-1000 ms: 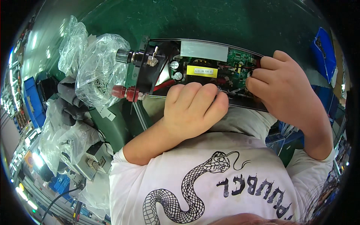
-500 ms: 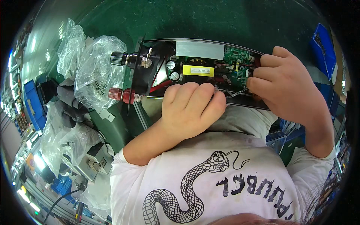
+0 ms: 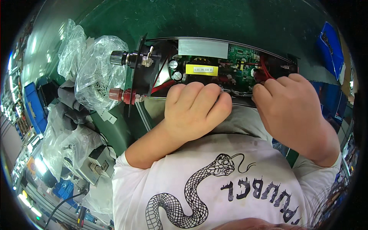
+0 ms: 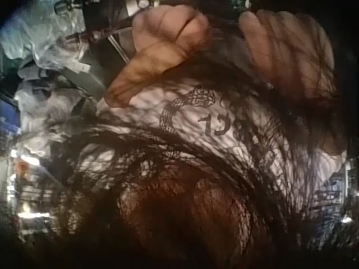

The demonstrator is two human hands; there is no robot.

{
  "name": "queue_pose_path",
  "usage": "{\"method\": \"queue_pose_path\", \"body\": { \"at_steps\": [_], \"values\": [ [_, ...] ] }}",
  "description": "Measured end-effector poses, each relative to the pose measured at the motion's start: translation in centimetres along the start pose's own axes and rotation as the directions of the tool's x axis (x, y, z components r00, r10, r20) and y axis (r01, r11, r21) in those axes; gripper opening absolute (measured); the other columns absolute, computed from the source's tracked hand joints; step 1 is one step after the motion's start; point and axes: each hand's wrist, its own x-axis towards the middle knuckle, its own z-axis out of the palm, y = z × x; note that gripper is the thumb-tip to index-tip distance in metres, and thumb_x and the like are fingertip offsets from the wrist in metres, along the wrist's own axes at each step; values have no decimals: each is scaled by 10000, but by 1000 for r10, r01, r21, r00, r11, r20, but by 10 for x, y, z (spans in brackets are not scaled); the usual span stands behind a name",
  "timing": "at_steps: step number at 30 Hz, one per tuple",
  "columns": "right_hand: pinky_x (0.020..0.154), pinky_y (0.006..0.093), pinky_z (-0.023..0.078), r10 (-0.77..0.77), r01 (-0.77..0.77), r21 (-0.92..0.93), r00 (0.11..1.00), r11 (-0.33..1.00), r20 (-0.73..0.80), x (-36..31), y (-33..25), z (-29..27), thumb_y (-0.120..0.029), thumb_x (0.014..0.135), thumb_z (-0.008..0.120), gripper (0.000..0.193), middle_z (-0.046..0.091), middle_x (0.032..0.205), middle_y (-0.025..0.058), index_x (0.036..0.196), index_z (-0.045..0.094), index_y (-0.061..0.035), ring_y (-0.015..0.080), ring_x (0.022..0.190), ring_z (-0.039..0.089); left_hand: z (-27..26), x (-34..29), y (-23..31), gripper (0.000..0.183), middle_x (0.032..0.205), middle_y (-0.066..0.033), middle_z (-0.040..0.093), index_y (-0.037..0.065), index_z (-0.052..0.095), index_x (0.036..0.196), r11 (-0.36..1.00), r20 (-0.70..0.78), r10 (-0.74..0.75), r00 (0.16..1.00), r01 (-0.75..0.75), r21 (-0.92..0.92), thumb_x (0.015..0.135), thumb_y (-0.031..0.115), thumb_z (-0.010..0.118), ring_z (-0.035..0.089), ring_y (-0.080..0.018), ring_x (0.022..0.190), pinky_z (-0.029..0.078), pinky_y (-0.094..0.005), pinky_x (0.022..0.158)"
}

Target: Assembling components and connecting wires within an electronic device housing on an assembly line.

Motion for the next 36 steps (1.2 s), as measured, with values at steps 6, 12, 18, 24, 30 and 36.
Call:
{"method": "queue_pose_path", "body": {
  "at_steps": [6,12,18,24,30,36],
  "values": [
    [617,345,421,41,-35,-69,996,997,81,2,-15,0,-134,727,664,123,554,676,13,822,592,-100,180,615,581,1,-1,-1,219,904,30,576,196,608,899,999,9,44,999,-44,6,687,192,664,530,-145,758,353,-309,659],
    [631,324,440,36,-37,2,977,999,208,10,-14,-7,-131,713,678,133,614,685,16,824,607,-104,173,639,636,0,0,-3,187,874,44,565,196,591,856,998,23,47,999,-48,46,686,171,665,512,-135,730,339,-308,642],
    [639,318,445,66,-54,-51,964,997,257,12,-19,-13,-127,715,677,136,629,689,16,834,617,-100,168,653,648,0,-1,-2,183,836,55,538,194,568,834,997,20,35,999,-36,67,692,153,676,494,-131,715,326,-308,632],
    [646,315,436,110,-65,-188,964,980,242,5,-31,-15,-140,729,657,143,625,735,24,857,606,-99,165,665,633,1,0,-2,185,837,53,540,194,571,836,999,5,20,1000,-20,37,696,147,681,494,-134,716,331,-310,636],
    [650,342,436,211,-154,-349,969,924,132,-1,-24,-26,-107,734,645,240,578,750,22,971,636,-70,187,680,605,-1,-2,-2,189,850,47,550,193,585,854,999,21,5,1000,-6,35,697,152,681,501,-139,730,344,-311,646],
    [632,352,455,240,-240,14,965,971,-107,-14,-2,-37,-18,804,699,201,610,775,85,1004,676,-35,255,673,601,-19,15,0,184,860,2,573,128,626,860,975,122,-77,990,100,-196,721,158,742,541,-206,750,407,-350,659]
  ]
}}
